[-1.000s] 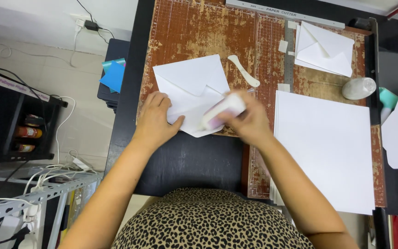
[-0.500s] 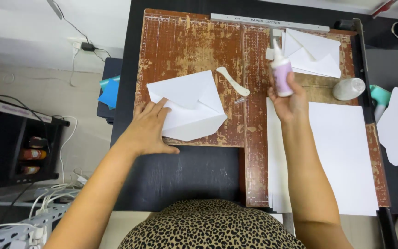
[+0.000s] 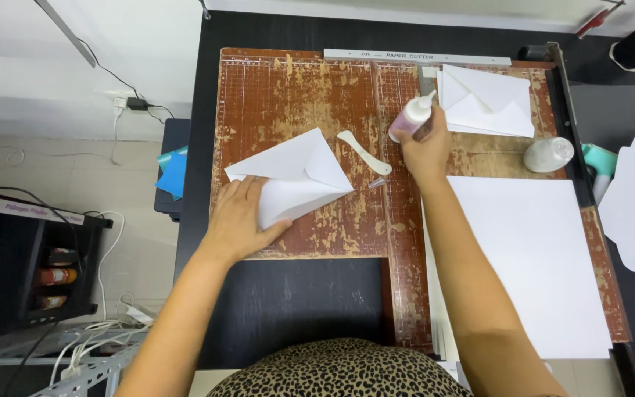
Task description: Folding paper and applying glue to assemble handmade envelopes
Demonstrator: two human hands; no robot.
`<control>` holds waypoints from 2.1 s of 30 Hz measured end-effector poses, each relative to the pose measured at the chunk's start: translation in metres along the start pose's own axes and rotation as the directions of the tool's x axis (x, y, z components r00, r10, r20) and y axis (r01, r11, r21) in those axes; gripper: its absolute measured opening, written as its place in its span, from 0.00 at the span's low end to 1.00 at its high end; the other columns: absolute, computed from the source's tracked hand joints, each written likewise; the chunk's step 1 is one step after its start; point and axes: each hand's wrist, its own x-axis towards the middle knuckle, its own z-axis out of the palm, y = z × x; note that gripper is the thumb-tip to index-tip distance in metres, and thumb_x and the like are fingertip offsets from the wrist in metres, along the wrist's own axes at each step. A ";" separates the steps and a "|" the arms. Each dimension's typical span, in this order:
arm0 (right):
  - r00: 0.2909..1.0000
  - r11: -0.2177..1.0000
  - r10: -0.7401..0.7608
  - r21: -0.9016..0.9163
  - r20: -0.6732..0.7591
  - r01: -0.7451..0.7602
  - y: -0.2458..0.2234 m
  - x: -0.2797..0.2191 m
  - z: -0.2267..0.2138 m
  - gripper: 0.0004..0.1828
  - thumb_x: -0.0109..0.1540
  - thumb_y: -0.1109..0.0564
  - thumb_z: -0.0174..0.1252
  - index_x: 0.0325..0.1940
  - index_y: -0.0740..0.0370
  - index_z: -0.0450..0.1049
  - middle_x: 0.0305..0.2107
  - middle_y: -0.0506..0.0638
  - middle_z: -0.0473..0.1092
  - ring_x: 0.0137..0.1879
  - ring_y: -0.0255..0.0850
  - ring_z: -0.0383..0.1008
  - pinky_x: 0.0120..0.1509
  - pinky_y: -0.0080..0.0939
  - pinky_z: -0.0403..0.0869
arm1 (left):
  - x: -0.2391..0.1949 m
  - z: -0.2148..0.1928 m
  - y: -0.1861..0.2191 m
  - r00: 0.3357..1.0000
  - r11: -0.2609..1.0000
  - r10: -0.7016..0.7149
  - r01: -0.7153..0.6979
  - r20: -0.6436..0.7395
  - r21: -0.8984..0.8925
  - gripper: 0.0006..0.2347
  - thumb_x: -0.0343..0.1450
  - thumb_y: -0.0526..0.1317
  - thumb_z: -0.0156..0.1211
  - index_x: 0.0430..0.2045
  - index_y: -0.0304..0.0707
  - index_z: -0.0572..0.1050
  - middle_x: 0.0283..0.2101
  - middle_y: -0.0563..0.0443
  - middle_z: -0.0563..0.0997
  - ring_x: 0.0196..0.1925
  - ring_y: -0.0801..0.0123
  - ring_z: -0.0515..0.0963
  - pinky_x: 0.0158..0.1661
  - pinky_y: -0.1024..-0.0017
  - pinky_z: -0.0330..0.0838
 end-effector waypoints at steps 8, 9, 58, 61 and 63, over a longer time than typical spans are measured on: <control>0.683 0.879 -0.357 -0.020 0.637 0.477 -0.050 -0.061 -0.002 0.42 0.43 0.68 0.62 0.64 0.62 0.70 0.51 0.58 0.73 0.67 0.60 0.65 0.72 0.60 0.63 | -0.003 -0.002 0.003 0.999 0.999 -0.027 0.026 -0.024 -0.044 0.45 0.57 0.68 0.64 0.63 0.32 0.66 0.60 0.30 0.73 0.54 0.50 0.75 0.60 0.54 0.62; 0.533 0.858 -0.323 0.005 0.782 0.513 -0.060 -0.059 -0.003 0.44 0.43 0.64 0.65 0.66 0.63 0.67 0.53 0.60 0.75 0.68 0.62 0.65 0.73 0.64 0.60 | -0.003 0.000 0.002 0.998 0.999 -0.008 0.006 -0.058 -0.033 0.46 0.56 0.68 0.65 0.63 0.33 0.66 0.61 0.31 0.73 0.53 0.50 0.75 0.60 0.54 0.62; 0.703 0.611 -0.080 -0.522 0.707 0.595 -0.073 -0.173 0.052 0.64 0.62 0.16 0.35 0.76 0.77 0.43 0.73 0.78 0.40 0.81 0.67 0.35 0.81 0.66 0.33 | -0.041 0.013 -0.004 0.971 0.983 0.070 -0.106 0.229 0.150 0.35 0.76 0.65 0.27 0.73 0.38 0.51 0.76 0.43 0.53 0.79 0.55 0.42 0.72 0.44 0.28; 0.580 0.629 -0.128 -0.386 0.804 0.674 -0.090 -0.197 0.069 0.63 0.61 0.18 0.38 0.74 0.81 0.47 0.71 0.82 0.42 0.79 0.71 0.36 0.80 0.68 0.37 | -0.039 0.015 -0.007 0.966 0.990 0.061 -0.090 0.250 0.108 0.36 0.76 0.66 0.25 0.73 0.39 0.49 0.77 0.45 0.50 0.80 0.56 0.40 0.72 0.45 0.27; 0.477 0.608 -0.295 -0.223 0.828 0.762 -0.096 -0.217 0.086 0.67 0.57 0.15 0.32 0.72 0.81 0.51 0.71 0.78 0.46 0.80 0.69 0.38 0.81 0.67 0.37 | -0.039 0.016 -0.010 0.955 0.994 0.043 -0.071 0.293 0.084 0.36 0.75 0.66 0.19 0.73 0.41 0.48 0.78 0.49 0.48 0.80 0.59 0.38 0.72 0.46 0.26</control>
